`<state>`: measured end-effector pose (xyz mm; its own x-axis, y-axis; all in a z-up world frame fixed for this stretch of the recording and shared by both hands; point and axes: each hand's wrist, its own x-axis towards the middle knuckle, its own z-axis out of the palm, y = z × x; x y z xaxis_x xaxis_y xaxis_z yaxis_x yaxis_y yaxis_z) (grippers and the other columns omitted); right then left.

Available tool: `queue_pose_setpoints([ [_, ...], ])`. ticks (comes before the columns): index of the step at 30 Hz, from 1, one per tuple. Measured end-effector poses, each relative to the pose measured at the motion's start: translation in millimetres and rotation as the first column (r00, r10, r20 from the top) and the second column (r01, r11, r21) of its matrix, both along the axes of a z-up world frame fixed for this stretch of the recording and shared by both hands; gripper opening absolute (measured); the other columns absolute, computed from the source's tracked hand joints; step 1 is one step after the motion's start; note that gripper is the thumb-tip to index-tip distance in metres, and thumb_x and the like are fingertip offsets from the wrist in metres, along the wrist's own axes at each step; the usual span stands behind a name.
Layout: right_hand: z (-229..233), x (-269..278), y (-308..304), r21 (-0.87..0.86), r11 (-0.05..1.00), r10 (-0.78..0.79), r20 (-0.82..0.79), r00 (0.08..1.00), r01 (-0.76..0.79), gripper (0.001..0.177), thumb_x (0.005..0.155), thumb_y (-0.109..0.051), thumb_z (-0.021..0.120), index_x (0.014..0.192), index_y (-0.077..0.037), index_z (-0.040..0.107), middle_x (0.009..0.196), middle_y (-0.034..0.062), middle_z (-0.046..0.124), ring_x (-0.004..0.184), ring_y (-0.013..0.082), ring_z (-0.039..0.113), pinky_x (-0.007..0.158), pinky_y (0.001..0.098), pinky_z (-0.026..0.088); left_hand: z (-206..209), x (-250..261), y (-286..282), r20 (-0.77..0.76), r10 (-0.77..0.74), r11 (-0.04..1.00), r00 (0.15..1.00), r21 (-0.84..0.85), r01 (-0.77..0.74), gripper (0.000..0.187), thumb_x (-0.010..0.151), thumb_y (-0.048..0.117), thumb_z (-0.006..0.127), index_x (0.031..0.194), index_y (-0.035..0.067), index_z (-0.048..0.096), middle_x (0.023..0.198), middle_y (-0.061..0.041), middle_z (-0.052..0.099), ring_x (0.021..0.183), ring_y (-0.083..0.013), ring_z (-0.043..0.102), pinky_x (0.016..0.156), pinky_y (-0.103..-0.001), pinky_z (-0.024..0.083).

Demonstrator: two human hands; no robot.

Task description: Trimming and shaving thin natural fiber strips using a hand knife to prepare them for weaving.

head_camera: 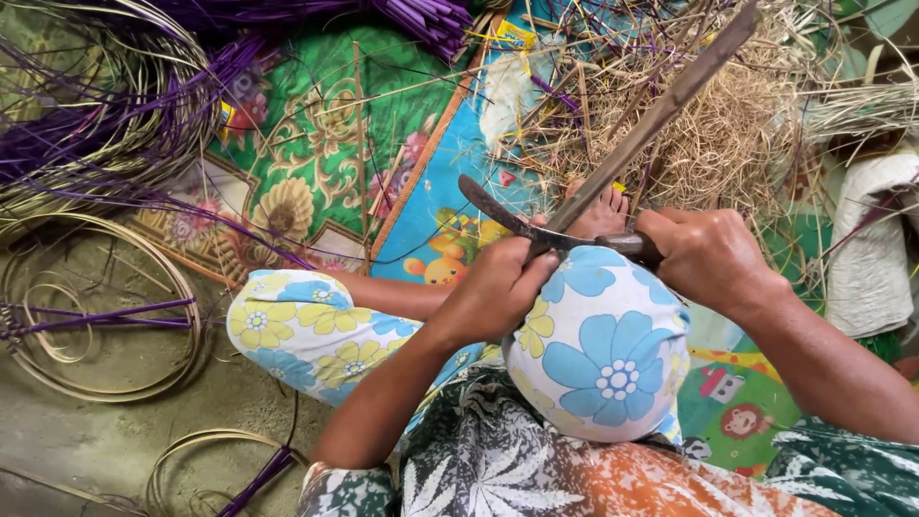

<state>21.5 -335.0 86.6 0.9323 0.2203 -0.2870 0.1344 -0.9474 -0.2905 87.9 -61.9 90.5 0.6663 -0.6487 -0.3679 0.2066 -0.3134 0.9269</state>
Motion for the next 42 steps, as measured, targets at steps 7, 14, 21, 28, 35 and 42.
queue_pose_setpoints([
  [7, 6, -7, 1, 0.001, 1.0, -0.017, 0.06, 0.998, 0.017, 0.014, 0.085, -0.009, 0.071, 0.08, -0.009, 0.058, 0.071, 0.0027, 0.067, 0.05, 0.0206, 0.058, 0.05, 0.0392, 0.047, 9, -2, 5, -0.023, -0.013, 0.998, 1.0, -0.067, 0.012, 0.025, 0.099, 0.014, 0.055, 0.083, -0.004, 0.061, 0.076, -0.007, 0.063, 0.06, -0.0159, 0.053, 0.056, -0.035, 0.046],
  [14, 6, -9, 1, 0.01, 0.999, -0.042, 0.076, 0.996, 0.041, 0.023, 0.09, -0.018, 0.073, 0.077, -0.01, 0.056, 0.068, 0.0003, 0.064, 0.048, 0.018, 0.055, 0.046, 0.0377, 0.044, 24, -8, 27, -0.018, -0.046, 0.997, 0.999, -0.064, 0.044, 0.024, 0.099, 0.013, 0.051, 0.111, -0.002, 0.066, 0.087, -0.008, 0.069, 0.069, -0.0173, 0.058, 0.062, -0.034, 0.048],
  [21, 8, -12, 1, -0.021, 0.999, -0.033, 0.113, 0.993, 0.035, 0.013, 0.087, -0.013, 0.072, 0.082, -0.01, 0.061, 0.072, 0.0022, 0.065, 0.051, 0.0203, 0.057, 0.049, 0.0383, 0.046, 22, -21, 40, -0.029, -0.047, 0.997, 0.998, -0.066, 0.045, 0.021, 0.102, 0.016, 0.05, 0.097, -0.001, 0.062, 0.084, -0.006, 0.06, 0.067, -0.0156, 0.053, 0.062, -0.033, 0.046],
  [28, 4, -12, -2, -0.004, 0.997, -0.075, 0.108, 0.991, 0.076, 0.018, 0.086, -0.016, 0.074, 0.079, -0.011, 0.058, 0.066, -0.0014, 0.062, 0.048, 0.0177, 0.054, 0.047, 0.0382, 0.044, 29, -37, 67, -0.169, -0.036, 0.998, 0.985, -0.061, 0.026, 0.021, 0.103, 0.021, 0.051, 0.096, 0.004, 0.061, 0.082, -0.002, 0.056, 0.068, -0.0132, 0.05, 0.062, -0.031, 0.042],
  [35, 1, -20, -10, 0.097, 0.979, -0.185, 0.031, 0.982, 0.181, 0.01, 0.087, -0.011, 0.076, 0.082, -0.01, 0.067, 0.074, -0.0011, 0.072, 0.051, 0.0142, 0.058, 0.049, 0.0335, 0.047, 34, -63, 108, -0.237, -0.024, 0.998, 0.971, 0.047, 0.036, 0.02, 0.101, 0.023, 0.055, 0.098, 0.005, 0.064, 0.07, 0.0, 0.059, 0.06, -0.0134, 0.051, 0.055, -0.032, 0.04],
  [42, 10, -23, -6, 0.015, 0.954, -0.298, -0.071, 0.952, 0.299, 0.01, 0.086, -0.013, 0.078, 0.088, -0.01, 0.069, 0.075, 0.0001, 0.073, 0.054, 0.0153, 0.058, 0.056, 0.0343, 0.048, 22, -97, 160, -0.269, 0.049, 0.995, 0.962, 0.101, -0.022, 0.029, 0.1, 0.023, 0.058, 0.117, 0.006, 0.073, 0.064, 0.003, 0.054, 0.053, -0.0114, 0.044, 0.05, -0.031, 0.034],
])
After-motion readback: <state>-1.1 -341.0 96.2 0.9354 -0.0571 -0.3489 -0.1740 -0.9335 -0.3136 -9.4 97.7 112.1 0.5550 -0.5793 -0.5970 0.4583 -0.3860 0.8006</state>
